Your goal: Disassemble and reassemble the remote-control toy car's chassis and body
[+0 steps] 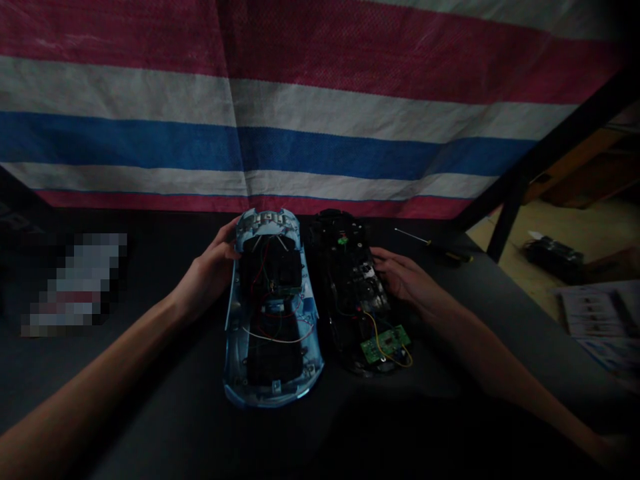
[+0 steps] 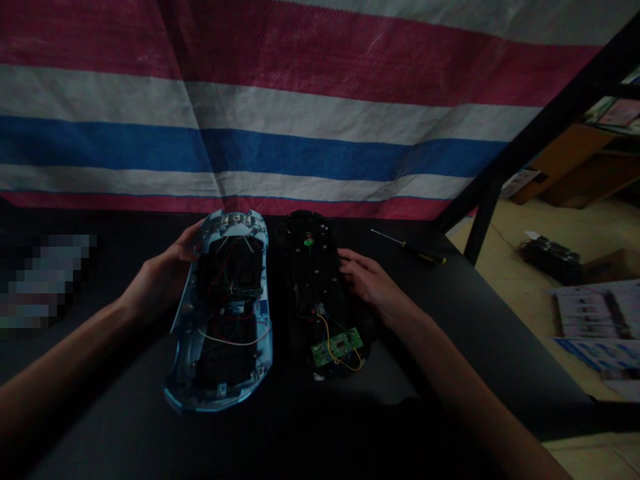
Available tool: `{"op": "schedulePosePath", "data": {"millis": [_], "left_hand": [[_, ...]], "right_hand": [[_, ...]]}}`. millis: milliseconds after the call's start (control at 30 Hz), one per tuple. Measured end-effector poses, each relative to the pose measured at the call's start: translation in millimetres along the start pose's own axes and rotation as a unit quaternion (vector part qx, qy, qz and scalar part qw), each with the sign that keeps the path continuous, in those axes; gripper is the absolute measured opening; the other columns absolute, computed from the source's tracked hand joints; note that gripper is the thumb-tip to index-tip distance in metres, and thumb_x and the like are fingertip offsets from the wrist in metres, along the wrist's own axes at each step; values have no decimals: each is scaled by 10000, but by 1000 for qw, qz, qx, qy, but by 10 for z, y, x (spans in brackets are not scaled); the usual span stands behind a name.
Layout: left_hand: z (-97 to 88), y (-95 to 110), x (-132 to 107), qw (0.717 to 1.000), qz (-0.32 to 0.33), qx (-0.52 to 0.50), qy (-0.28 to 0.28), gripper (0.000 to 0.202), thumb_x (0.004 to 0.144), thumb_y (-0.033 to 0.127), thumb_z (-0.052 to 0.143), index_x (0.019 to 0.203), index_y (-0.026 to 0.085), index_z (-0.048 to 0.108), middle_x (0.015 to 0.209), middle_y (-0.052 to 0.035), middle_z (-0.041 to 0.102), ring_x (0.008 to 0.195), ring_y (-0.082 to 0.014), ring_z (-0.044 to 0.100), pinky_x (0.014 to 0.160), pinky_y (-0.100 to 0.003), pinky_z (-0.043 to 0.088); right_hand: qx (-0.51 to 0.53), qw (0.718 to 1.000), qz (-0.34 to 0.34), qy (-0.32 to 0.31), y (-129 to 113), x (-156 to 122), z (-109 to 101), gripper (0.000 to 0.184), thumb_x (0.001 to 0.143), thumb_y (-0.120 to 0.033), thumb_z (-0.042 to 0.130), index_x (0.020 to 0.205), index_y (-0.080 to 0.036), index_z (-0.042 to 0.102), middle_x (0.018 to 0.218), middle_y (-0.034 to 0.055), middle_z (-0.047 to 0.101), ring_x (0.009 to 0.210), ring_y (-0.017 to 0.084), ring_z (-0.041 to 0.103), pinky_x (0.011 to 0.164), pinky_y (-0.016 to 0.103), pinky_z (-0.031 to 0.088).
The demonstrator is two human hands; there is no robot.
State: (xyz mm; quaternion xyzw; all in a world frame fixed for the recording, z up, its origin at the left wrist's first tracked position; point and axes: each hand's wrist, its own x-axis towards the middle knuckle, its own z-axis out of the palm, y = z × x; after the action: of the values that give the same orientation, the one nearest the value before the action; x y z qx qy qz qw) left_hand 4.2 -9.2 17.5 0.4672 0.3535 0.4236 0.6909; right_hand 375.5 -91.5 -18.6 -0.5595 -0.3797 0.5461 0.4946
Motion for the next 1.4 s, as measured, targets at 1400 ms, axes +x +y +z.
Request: {"op": "schedulePosePath", "data": {"millis": [1400], "left_hand": [[59, 42, -24, 1000, -21, 1, 3, 894, 812, 218, 679, 1678, 291, 471, 1519, -64, 674, 1288, -352, 647, 1045, -507, 577]], "right_hand": [[5, 1000, -20, -18, -9, 20, 38, 309, 757, -309, 816, 1065, -289, 831, 1012, -3, 838, 855, 202, 735, 717, 305, 557]]}}
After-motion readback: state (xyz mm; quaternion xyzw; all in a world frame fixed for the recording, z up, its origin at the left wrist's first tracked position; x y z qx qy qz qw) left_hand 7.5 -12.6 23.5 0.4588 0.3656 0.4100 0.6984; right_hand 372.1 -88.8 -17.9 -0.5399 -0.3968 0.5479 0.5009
